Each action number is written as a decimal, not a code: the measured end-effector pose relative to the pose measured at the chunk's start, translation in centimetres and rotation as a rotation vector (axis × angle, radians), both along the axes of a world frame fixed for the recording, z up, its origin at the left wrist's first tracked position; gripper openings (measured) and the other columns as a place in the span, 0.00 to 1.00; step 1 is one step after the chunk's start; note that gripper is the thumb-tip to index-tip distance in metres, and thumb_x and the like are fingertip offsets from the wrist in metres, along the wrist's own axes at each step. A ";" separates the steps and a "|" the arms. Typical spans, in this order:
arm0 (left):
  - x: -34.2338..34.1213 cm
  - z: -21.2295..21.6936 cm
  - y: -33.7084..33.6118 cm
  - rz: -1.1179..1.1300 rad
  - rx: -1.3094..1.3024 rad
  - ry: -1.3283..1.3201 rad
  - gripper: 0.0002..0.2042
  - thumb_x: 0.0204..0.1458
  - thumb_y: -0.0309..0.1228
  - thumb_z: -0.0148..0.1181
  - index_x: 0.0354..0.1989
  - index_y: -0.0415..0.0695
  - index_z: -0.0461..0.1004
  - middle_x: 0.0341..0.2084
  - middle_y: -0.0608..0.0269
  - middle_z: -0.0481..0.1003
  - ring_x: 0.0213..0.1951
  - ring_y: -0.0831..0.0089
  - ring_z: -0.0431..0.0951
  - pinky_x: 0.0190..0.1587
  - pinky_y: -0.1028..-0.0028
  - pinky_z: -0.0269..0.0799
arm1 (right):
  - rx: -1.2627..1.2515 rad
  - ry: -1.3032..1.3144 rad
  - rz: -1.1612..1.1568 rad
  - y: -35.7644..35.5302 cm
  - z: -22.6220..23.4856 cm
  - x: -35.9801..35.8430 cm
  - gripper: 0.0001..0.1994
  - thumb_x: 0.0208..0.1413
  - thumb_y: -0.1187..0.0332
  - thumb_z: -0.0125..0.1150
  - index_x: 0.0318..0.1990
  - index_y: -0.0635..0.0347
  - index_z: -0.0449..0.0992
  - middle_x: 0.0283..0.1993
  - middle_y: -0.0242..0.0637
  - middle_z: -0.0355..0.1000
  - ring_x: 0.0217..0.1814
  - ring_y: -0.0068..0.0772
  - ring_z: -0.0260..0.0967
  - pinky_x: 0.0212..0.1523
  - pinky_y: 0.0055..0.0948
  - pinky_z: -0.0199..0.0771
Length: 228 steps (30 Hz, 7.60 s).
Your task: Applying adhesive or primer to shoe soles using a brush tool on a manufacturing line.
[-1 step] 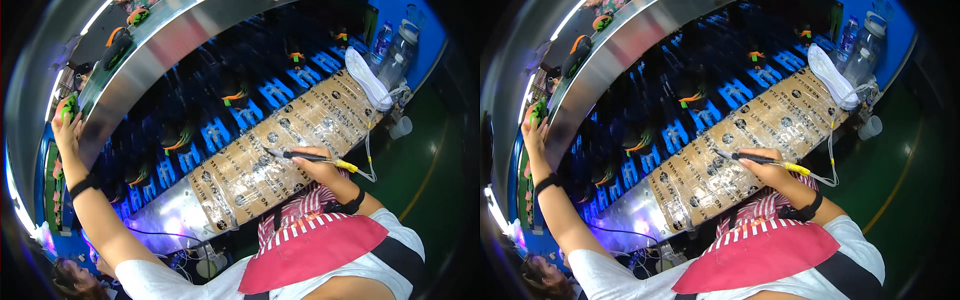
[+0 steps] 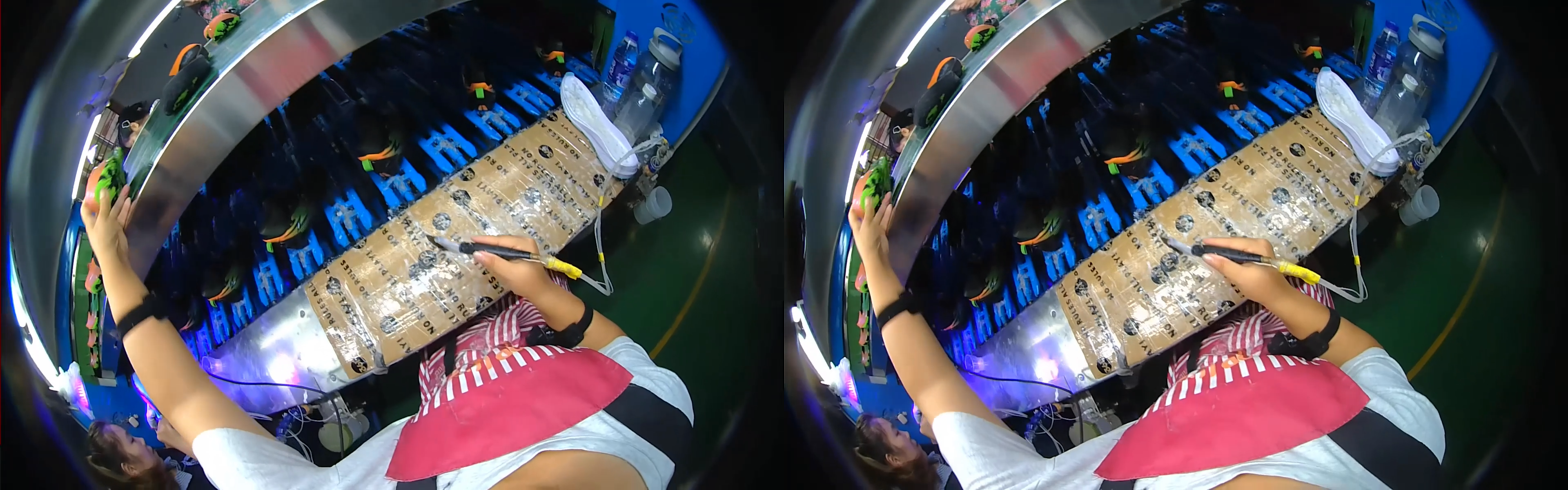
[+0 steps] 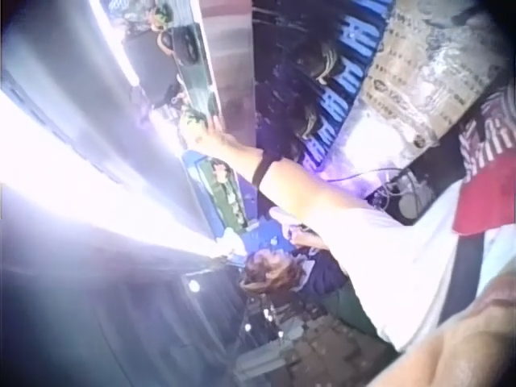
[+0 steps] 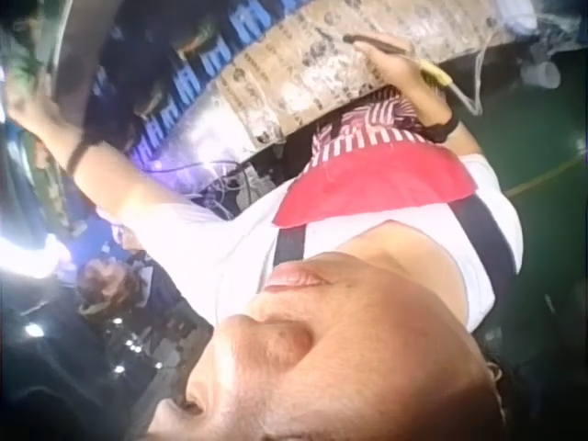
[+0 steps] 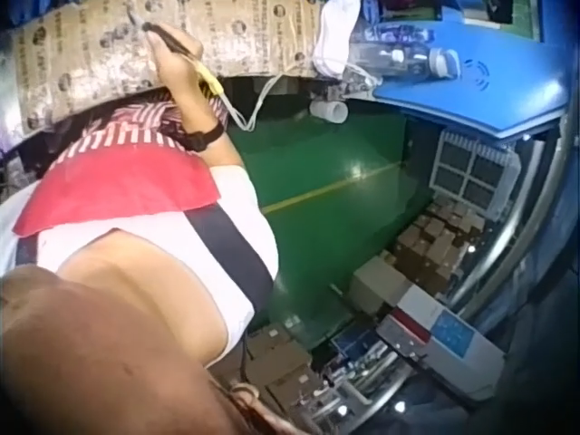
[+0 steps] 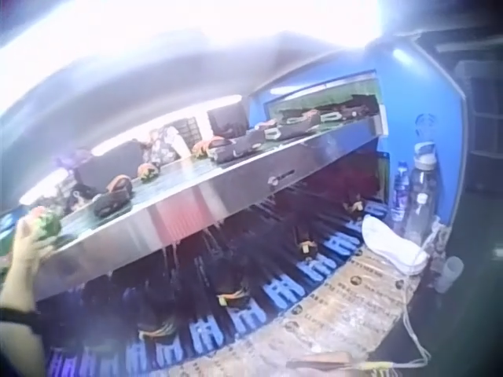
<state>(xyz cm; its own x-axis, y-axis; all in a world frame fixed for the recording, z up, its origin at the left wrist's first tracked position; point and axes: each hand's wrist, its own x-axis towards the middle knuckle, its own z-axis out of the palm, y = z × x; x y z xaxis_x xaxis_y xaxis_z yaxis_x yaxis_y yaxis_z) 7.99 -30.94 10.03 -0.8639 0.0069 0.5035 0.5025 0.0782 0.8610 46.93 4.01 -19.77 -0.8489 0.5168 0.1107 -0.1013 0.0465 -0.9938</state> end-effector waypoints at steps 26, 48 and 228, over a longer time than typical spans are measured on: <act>32.9 -28.0 8.5 -0.269 0.697 -1.054 0.24 0.51 0.47 0.44 0.53 0.46 0.61 0.42 0.55 0.69 0.38 0.60 0.71 0.37 0.67 0.69 | -0.213 0.172 -0.100 3.2 -2.2 1.5 0.12 0.47 0.73 0.61 0.41 0.67 0.75 0.28 0.33 0.74 0.25 0.14 0.65 0.26 0.14 0.65; 33.3 -33.8 15.7 -0.964 0.922 -1.126 0.32 0.51 0.59 0.39 0.52 0.43 0.64 0.41 0.50 0.71 0.40 0.52 0.73 0.44 0.56 0.70 | 0.082 0.218 0.298 -0.1 5.3 1.9 0.10 0.43 0.74 0.62 0.35 0.67 0.77 0.27 0.37 0.75 0.25 0.18 0.70 0.26 0.17 0.68; 35.8 -37.8 12.7 -1.195 1.296 -1.144 0.41 0.44 0.65 0.41 0.62 0.49 0.50 0.58 0.57 0.56 0.57 0.62 0.60 0.56 0.50 0.55 | 0.201 0.410 -0.179 -3.7 3.2 -3.9 0.09 0.42 0.71 0.62 0.33 0.62 0.75 0.27 0.44 0.73 0.26 0.37 0.73 0.27 0.28 0.70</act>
